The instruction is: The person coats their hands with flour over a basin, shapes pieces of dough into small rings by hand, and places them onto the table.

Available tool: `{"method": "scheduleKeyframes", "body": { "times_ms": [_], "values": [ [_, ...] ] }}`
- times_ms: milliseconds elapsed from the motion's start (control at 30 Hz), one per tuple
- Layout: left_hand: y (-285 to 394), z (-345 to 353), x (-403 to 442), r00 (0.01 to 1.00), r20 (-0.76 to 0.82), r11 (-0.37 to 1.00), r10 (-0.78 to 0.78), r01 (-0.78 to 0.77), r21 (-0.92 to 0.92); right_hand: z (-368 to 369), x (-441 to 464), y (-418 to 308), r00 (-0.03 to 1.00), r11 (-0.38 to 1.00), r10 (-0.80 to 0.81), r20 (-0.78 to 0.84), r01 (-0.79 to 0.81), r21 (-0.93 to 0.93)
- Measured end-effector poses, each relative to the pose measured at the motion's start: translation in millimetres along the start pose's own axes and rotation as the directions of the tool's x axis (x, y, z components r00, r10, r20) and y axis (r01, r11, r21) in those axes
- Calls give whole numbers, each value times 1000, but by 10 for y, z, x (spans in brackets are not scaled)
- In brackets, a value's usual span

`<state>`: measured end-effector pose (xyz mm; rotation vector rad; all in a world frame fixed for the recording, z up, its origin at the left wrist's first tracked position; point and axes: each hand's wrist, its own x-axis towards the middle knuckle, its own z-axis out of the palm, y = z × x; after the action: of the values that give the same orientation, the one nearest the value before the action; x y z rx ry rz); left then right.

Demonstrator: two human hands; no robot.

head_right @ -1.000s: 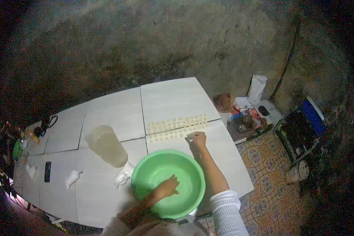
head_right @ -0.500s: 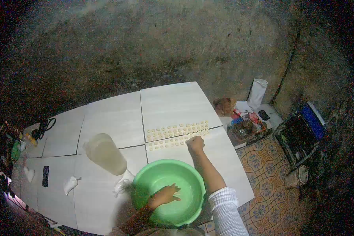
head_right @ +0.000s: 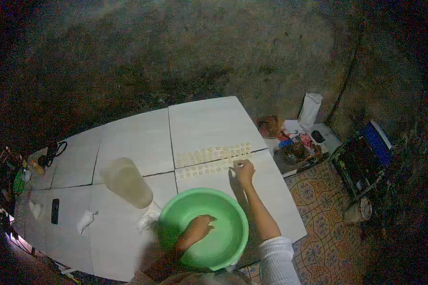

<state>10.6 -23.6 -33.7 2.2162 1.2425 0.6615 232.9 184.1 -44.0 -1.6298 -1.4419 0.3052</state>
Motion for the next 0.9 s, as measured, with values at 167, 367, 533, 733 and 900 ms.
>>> {"method": "scheduleKeyframes", "body": {
  "times_ms": [167,367,533,733,900],
  "values": [
    [88,-73,-18,962,-5,939,-271,266,220,-492,-425,-301,998,950,-69,-5,68,306],
    [-139,129,-43,938,84,932,-337,320,173,-985,-1239,-842,988,924,-70,137,13,383],
    [-345,189,13,970,60,971,-235,237,-30,-1011,-1714,-932,868,943,-198,455,43,329],
    [-326,-28,102,919,100,764,-381,374,-525,-796,-1848,-701,786,937,-348,511,272,220],
    [-168,-136,116,880,150,468,-450,375,-800,-852,-1838,-852,802,957,-268,534,159,242]
  ]
}}
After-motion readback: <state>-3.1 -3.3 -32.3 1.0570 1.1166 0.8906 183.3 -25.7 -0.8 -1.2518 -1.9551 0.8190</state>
